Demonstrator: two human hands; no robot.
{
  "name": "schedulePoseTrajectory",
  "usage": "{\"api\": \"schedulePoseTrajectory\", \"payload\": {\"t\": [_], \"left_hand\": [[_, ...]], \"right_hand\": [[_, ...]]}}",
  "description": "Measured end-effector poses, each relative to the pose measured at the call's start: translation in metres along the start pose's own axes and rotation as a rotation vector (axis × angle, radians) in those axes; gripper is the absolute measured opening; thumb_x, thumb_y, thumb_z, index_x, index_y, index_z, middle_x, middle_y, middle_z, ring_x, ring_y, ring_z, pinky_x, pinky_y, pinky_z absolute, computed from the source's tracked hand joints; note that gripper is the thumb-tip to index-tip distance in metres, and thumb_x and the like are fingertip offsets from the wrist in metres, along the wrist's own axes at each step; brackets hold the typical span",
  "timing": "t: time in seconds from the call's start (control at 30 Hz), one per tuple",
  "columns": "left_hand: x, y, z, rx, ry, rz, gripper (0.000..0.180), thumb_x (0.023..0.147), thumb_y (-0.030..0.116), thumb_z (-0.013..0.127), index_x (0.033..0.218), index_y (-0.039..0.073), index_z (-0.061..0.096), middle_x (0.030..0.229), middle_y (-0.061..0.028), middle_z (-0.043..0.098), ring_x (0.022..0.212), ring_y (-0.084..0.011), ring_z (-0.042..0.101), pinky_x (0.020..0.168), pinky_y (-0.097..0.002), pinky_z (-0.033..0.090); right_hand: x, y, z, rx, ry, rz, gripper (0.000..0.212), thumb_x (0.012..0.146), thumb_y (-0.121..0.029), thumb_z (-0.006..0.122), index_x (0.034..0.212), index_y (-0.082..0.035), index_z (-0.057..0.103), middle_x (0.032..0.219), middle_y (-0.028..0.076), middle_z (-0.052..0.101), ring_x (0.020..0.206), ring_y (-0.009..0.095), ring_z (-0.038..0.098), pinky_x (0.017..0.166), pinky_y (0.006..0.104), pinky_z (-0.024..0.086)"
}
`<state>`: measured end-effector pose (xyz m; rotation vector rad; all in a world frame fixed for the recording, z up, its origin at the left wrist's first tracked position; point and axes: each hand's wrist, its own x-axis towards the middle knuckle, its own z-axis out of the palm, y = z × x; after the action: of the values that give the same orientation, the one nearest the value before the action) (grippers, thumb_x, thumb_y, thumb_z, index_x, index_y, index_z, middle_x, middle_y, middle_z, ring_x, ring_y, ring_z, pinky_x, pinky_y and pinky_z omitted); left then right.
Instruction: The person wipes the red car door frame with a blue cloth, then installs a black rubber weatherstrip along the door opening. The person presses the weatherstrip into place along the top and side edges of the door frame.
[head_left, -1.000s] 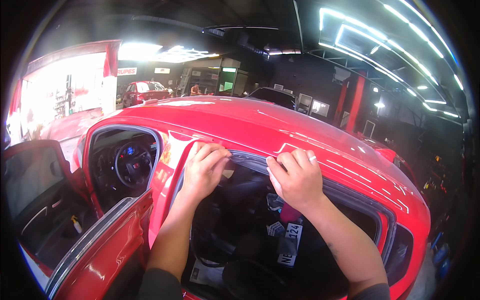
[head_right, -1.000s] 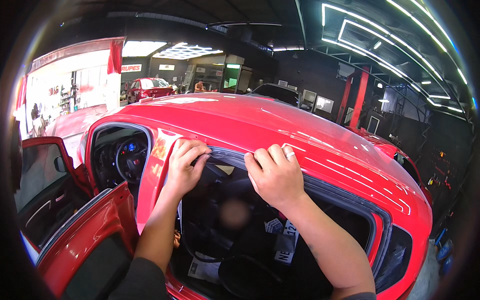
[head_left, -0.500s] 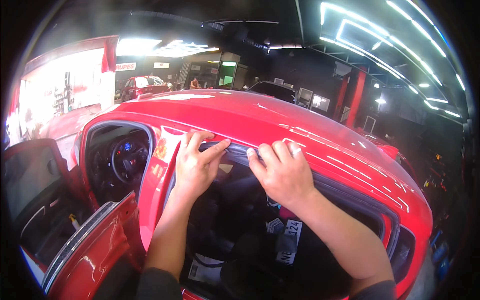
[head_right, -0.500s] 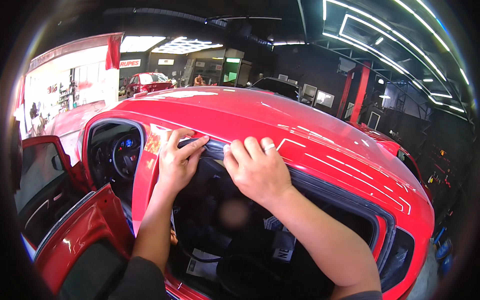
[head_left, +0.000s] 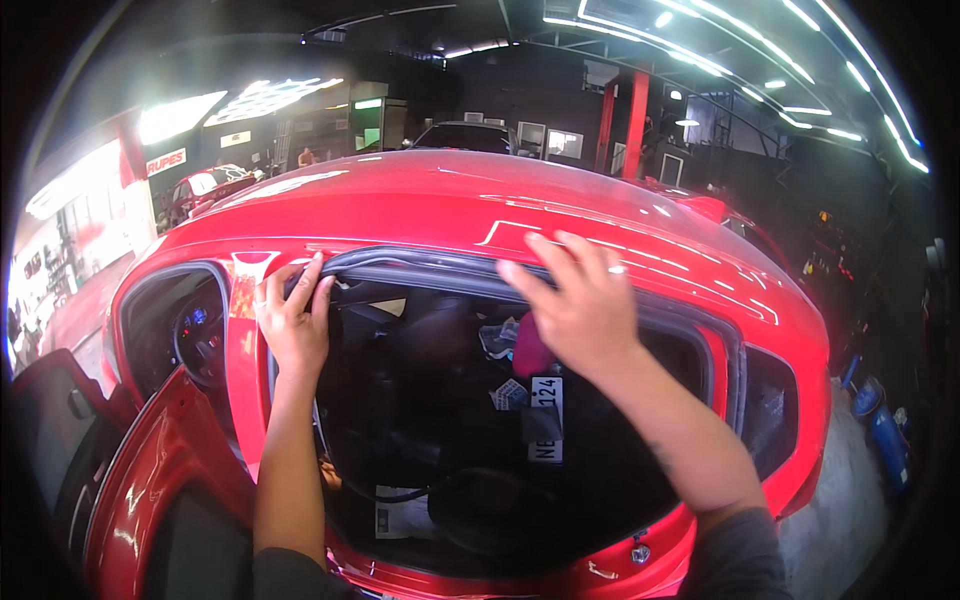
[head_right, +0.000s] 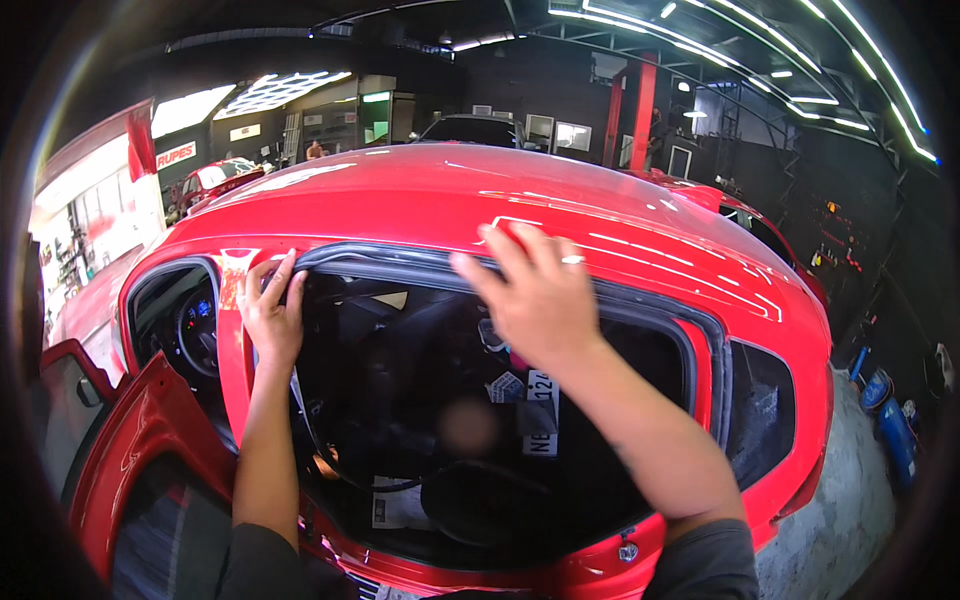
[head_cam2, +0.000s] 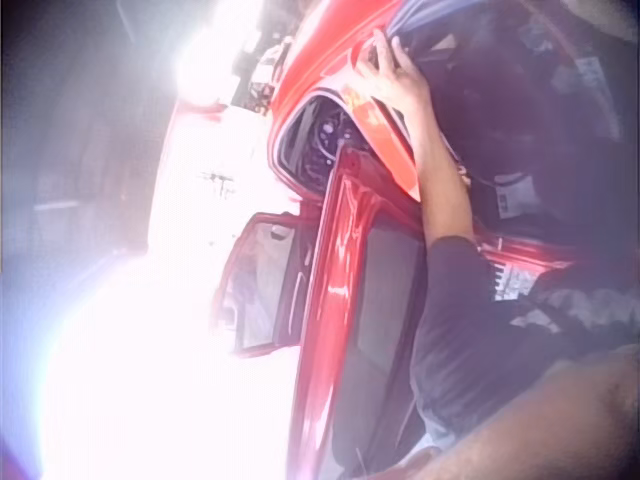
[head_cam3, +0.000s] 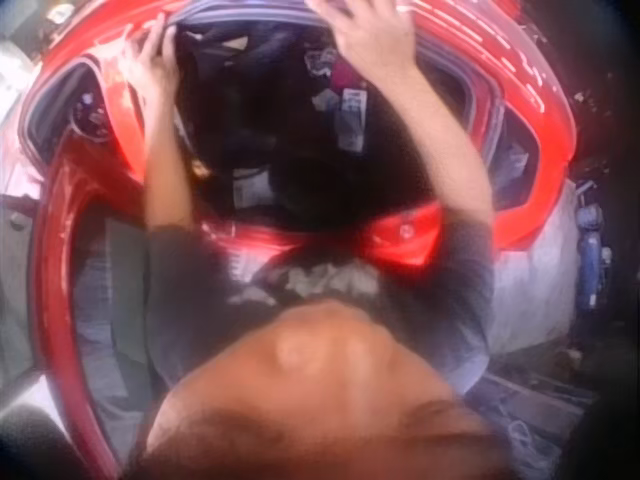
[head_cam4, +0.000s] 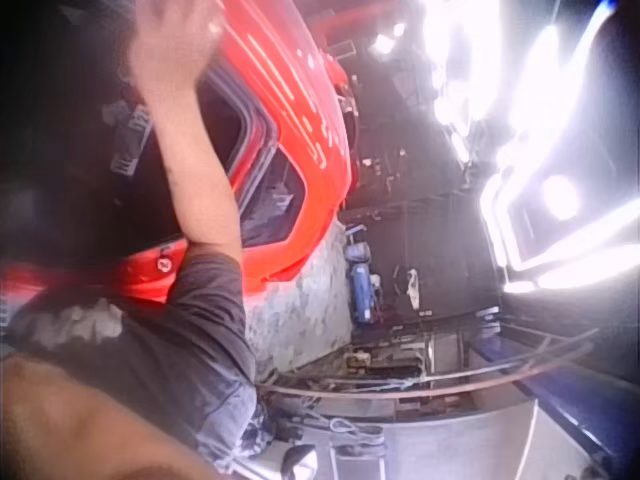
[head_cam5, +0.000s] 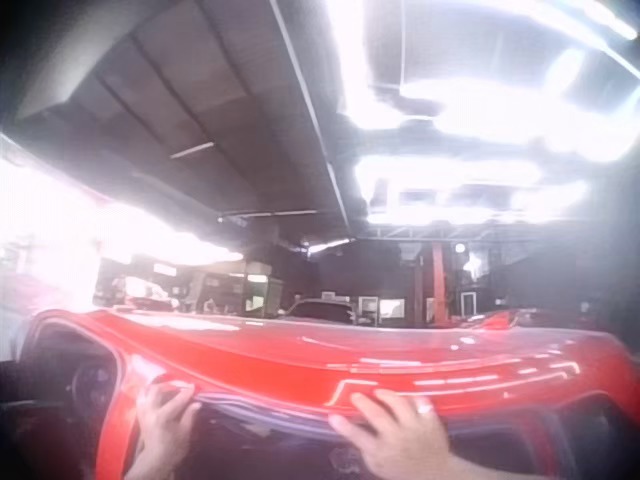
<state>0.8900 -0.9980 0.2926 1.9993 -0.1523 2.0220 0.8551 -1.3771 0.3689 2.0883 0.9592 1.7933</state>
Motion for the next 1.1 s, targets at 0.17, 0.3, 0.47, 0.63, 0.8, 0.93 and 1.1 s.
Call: {"api": "schedulePoseTrajectory", "payload": {"t": [0.17,0.3,0.47,0.63,0.8,0.93,1.1], "left_hand": [[-0.011,-0.007,0.007,-0.06,0.009,-0.077,0.051,0.089,0.016,0.093,0.138,0.018,0.081,0.117,-0.0101,0.071,0.111,-0.0327,0.068,0.101,-0.0471,0.053],[-0.013,-0.008,0.013,-0.063,0.029,-0.051,0.048,0.092,0.012,0.09,0.139,0.014,0.08,0.121,-0.0121,0.071,0.114,-0.0335,0.067,0.102,-0.0487,0.053],[-0.02,0.009,0.005,0.024,0.069,-0.076,0.052,0.098,0.016,0.087,0.148,0.013,0.073,0.136,-0.0179,0.067,0.129,-0.0378,0.063,0.111,-0.0524,0.051],[-0.118,0.053,-0.062,-0.001,-0.025,-0.095,0.039,0.098,0.009,0.08,0.135,0.001,0.073,0.132,-0.017,0.071,0.135,-0.0394,0.06,0.12,-0.0559,0.044],[-0.292,0.125,-0.193,-0.055,-0.529,-0.435,0.035,0.09,0.012,0.082,0.124,0.008,0.076,0.125,-0.0139,0.069,0.124,-0.0369,0.06,0.111,-0.0504,0.046],[-0.395,0.186,-0.325,-0.042,-0.776,-0.617,0.037,0.092,0.014,0.084,0.128,0.013,0.079,0.122,-0.0159,0.069,0.117,-0.0391,0.067,0.104,-0.0499,0.053],[-0.472,0.26,-0.461,0.295,-0.726,-1.054,0.036,0.09,0.012,0.087,0.125,0.011,0.079,0.114,-0.0135,0.075,0.107,-0.0323,0.074,0.1,-0.0458,0.058]], "right_hand": [[-0.065,0.069,-0.037,-0.008,0.094,0.054,0.031,0.086,-0.02,0.09,0.115,-0.028,0.084,0.131,-0.002,0.076,0.118,0.026,0.07,0.088,0.0467,0.05],[-0.079,0.074,-0.034,-0.041,0.059,0.059,0.03,0.084,-0.016,0.086,0.113,-0.024,0.084,0.135,-0.001,0.077,0.118,0.027,0.07,0.091,0.0496,0.051],[-0.091,0.048,-0.039,-0.11,-0.011,0.209,0.039,0.087,-0.015,0.078,0.126,-0.022,0.08,0.143,0.008,0.072,0.125,0.033,0.067,0.1,0.0532,0.051],[-0.172,-0.099,-0.055,0.325,-0.004,0.374,0.056,0.088,-0.014,0.081,0.143,-0.022,0.073,0.148,0.017,0.064,0.132,0.038,0.065,0.104,0.0541,0.052],[-0.329,-0.24,-0.118,0.886,-0.6,0.636,0.06,0.089,-0.016,0.086,0.147,-0.015,0.07,0.155,0.021,0.06,0.137,0.048,0.061,0.115,0.0575,0.049],[-0.421,-0.25,-0.189,1.305,-0.841,0.854,0.039,0.096,-0.013,0.083,0.133,-0.002,0.077,0.134,0.023,0.074,0.127,0.038,0.072,0.113,0.0478,0.055],[-0.376,-0.179,-0.221,1.685,-0.955,1.06,0.021,0.1,-0.003,0.078,0.12,0.003,0.081,0.108,0.014,0.082,0.101,0.022,0.078,0.095,0.0378,0.06]]}}
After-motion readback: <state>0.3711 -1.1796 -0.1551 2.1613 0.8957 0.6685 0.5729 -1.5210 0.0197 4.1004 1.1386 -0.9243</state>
